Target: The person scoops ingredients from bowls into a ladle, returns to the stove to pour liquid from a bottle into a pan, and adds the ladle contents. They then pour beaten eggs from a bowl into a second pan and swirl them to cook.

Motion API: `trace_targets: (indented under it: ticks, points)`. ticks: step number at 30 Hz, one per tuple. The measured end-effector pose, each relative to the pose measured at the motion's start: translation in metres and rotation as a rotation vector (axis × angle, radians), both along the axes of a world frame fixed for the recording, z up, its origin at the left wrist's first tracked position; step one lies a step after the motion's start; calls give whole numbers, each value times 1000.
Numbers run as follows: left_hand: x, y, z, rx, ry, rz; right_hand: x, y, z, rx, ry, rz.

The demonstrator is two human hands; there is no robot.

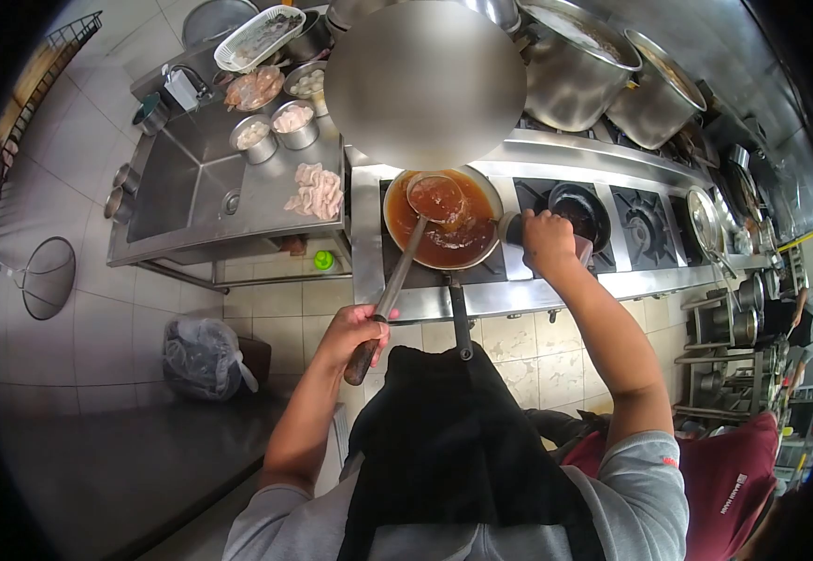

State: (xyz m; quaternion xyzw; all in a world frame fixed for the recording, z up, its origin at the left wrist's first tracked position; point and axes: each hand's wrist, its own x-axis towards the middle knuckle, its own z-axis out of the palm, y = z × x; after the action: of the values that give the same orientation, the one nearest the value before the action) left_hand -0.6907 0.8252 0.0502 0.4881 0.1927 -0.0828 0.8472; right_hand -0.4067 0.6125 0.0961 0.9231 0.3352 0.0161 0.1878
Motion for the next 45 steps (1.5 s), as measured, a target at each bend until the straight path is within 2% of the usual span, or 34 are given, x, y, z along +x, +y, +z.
trace_targets:
  ticks: [3,5,17,21,32,36,38,40,45]
  points:
    - [-3,-5,16,62,64,2,2,0,0,-3,-2,-9]
    - [-5,-6,20,168,55,-28,4,-2,-2,3,-27,-2]
    - [-8,-17,44,417,-30,13,1,-6,16,-15,-67,-10]
    - [-5,-13,38,478,-43,-54,-1,-10,22,-39,-75,11]
    - [8,-13,19,626,48,-31,-3,-21,21,-22,-101,13]
    - [9,-6,-7,563,41,-37,-4,-20,23,32,-17,-62]
    - [11,-7,-9,403,43,7,-6,-20,26,44,40,-69]
    - [13,-8,-9,348,58,0,-9,-19,29,132,212,-139]
    - [15,-5,-19,196,98,-32,-22,-28,29,324,317,-182]
